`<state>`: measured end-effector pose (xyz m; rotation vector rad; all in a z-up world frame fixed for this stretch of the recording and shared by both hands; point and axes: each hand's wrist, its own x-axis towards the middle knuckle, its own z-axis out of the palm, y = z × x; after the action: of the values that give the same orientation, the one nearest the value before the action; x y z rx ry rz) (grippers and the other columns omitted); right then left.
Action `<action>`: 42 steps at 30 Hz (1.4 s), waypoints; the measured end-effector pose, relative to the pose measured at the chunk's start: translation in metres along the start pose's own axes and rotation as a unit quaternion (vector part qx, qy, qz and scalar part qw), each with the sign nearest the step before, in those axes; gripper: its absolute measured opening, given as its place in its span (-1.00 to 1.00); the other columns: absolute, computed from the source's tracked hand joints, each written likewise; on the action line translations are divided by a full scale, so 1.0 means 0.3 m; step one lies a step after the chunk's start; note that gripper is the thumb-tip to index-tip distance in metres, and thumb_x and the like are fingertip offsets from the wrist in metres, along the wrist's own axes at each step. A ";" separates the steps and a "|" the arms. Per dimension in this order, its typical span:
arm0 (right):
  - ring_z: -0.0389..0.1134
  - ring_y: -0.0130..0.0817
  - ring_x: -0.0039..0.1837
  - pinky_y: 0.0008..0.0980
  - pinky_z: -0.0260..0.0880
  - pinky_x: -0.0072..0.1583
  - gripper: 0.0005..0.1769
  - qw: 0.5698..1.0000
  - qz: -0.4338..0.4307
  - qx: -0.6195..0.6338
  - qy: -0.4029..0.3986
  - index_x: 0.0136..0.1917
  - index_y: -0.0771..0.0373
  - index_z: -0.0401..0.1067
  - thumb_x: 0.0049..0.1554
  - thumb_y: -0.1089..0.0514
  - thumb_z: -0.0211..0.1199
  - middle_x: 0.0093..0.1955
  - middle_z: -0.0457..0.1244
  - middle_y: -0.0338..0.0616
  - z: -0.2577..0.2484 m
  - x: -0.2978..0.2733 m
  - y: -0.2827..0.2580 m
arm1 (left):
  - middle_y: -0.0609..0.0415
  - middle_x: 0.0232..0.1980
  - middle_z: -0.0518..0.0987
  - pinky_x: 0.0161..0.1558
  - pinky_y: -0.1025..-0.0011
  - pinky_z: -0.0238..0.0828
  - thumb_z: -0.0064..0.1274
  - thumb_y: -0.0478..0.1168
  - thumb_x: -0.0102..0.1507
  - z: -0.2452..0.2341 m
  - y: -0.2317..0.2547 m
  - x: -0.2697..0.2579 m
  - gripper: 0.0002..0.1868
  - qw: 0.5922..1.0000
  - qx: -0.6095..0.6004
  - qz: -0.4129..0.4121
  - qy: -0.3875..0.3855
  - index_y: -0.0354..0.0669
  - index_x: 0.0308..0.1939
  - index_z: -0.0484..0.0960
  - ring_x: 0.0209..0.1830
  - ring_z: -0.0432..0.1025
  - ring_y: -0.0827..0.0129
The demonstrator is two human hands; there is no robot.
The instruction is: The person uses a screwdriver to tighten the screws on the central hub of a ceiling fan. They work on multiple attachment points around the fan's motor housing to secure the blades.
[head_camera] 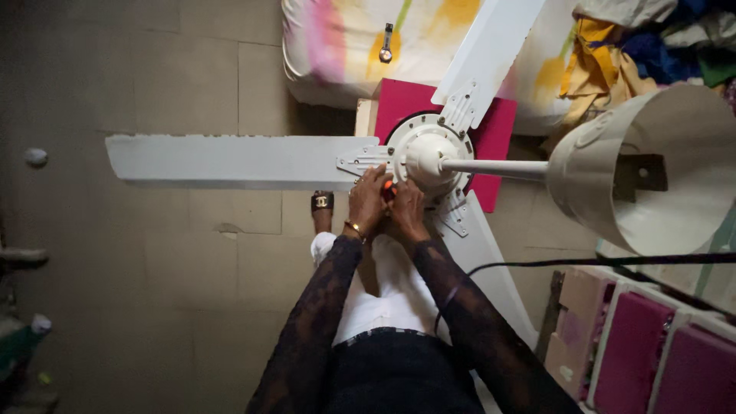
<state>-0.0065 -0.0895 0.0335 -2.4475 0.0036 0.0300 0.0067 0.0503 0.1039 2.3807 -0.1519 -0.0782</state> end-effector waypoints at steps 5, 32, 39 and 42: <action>0.34 0.18 0.02 0.07 0.37 0.05 -0.71 0.994 -0.040 -0.081 -0.054 -0.18 0.30 0.48 -0.13 0.15 0.48 -0.06 0.27 0.16 -0.039 0.004 -0.043 | 0.08 0.38 0.49 0.28 0.16 0.37 0.25 -0.29 0.07 -0.018 -0.038 0.019 -0.51 0.999 -0.001 0.020 -0.036 0.01 0.11 0.65 0.37 0.36 0.07; 0.36 0.19 0.06 0.05 0.33 0.09 -0.84 0.998 0.046 -0.030 -0.012 -0.16 0.33 0.47 -0.07 0.33 0.34 -0.03 0.29 0.15 -0.063 -0.008 -0.120 | 0.11 0.46 0.38 0.31 0.15 0.29 0.19 -0.41 0.01 -0.051 -0.158 -0.045 -0.39 0.983 -0.002 0.106 -0.149 -0.07 0.17 0.63 0.43 0.24 -0.02; 0.38 0.19 -0.08 0.04 0.35 -0.01 -0.78 0.976 0.193 0.039 0.095 -0.15 0.34 0.49 0.03 0.15 0.44 -0.18 0.35 0.18 -0.040 -0.021 -0.115 | 0.19 0.43 0.41 0.27 0.19 0.35 0.25 -0.35 -0.06 -0.045 -0.113 -0.038 -0.52 0.973 0.059 0.103 -0.195 -0.13 -0.03 0.68 0.30 0.33 0.08; 0.42 0.14 -0.12 0.02 0.38 -0.04 -0.79 0.973 0.213 0.061 0.066 -0.15 0.34 0.49 0.08 0.14 0.38 -0.21 0.35 0.20 -0.003 -0.022 -0.069 | 0.17 0.41 0.40 0.22 0.15 0.36 0.26 -0.33 -0.10 -0.046 -0.103 -0.034 -0.53 0.971 0.078 0.108 -0.199 -0.13 -0.08 0.68 0.27 0.33 0.05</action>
<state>-0.0129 -0.0742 0.0476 -2.2791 0.5730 0.0552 0.0006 0.0833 0.0929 2.4616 -0.6272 -0.4549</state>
